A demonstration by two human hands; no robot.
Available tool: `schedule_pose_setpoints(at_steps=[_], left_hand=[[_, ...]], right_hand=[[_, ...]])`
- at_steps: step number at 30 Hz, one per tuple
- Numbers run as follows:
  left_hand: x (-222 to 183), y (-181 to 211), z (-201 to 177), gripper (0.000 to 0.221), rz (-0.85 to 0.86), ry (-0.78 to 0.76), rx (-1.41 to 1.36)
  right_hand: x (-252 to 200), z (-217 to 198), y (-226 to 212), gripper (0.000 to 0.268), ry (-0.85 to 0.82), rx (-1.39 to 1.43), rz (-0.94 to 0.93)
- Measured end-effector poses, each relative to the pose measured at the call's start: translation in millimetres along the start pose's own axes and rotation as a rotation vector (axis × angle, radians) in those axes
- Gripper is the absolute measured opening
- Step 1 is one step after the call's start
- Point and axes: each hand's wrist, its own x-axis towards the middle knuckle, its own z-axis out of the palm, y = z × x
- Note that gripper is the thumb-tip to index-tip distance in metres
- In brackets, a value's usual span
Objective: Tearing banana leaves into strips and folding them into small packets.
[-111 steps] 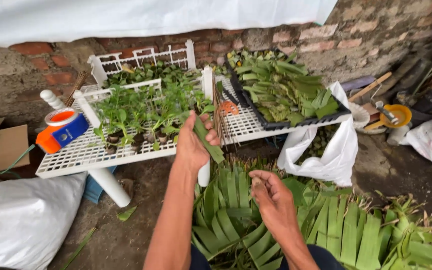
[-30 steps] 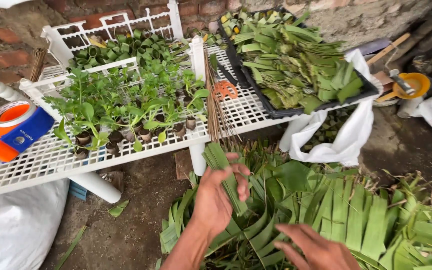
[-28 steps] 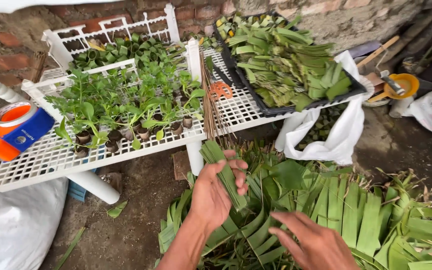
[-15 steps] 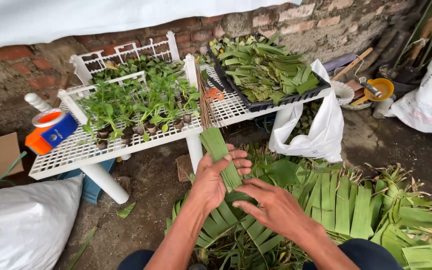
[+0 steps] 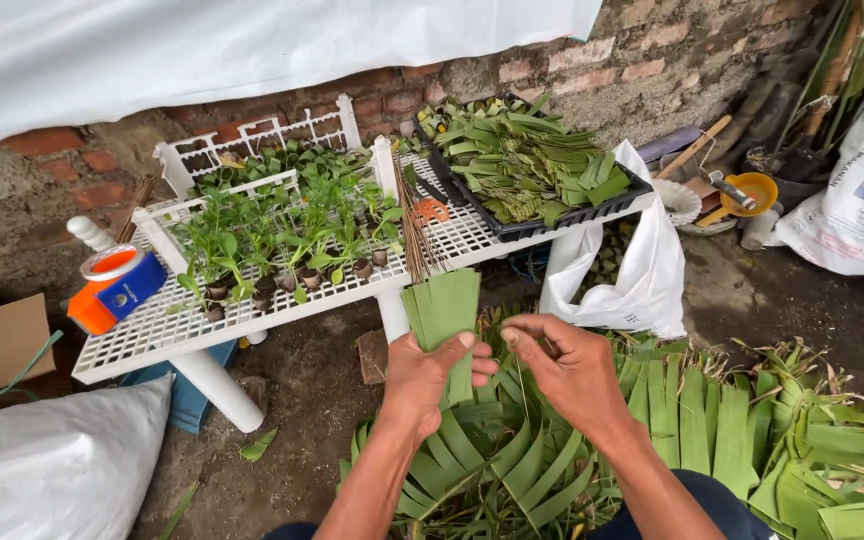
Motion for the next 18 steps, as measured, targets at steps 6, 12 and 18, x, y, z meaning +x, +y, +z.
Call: schedule_pose_setpoints(at_steps=[6,12,18], left_hand=[[-17,9,21,0.021,-0.058,-0.058,-0.023],[-16,9,34,0.028,-0.22,-0.08,0.104],[-9,7,30,0.032,-0.38,-0.242,-0.072]], right_hand=[[15,15,-1,0.053,0.023,0.165,0.208],[26,15,8,0.038,0.03,0.397,0.263],[29,20,9,0.03,0.049,0.243,0.274]])
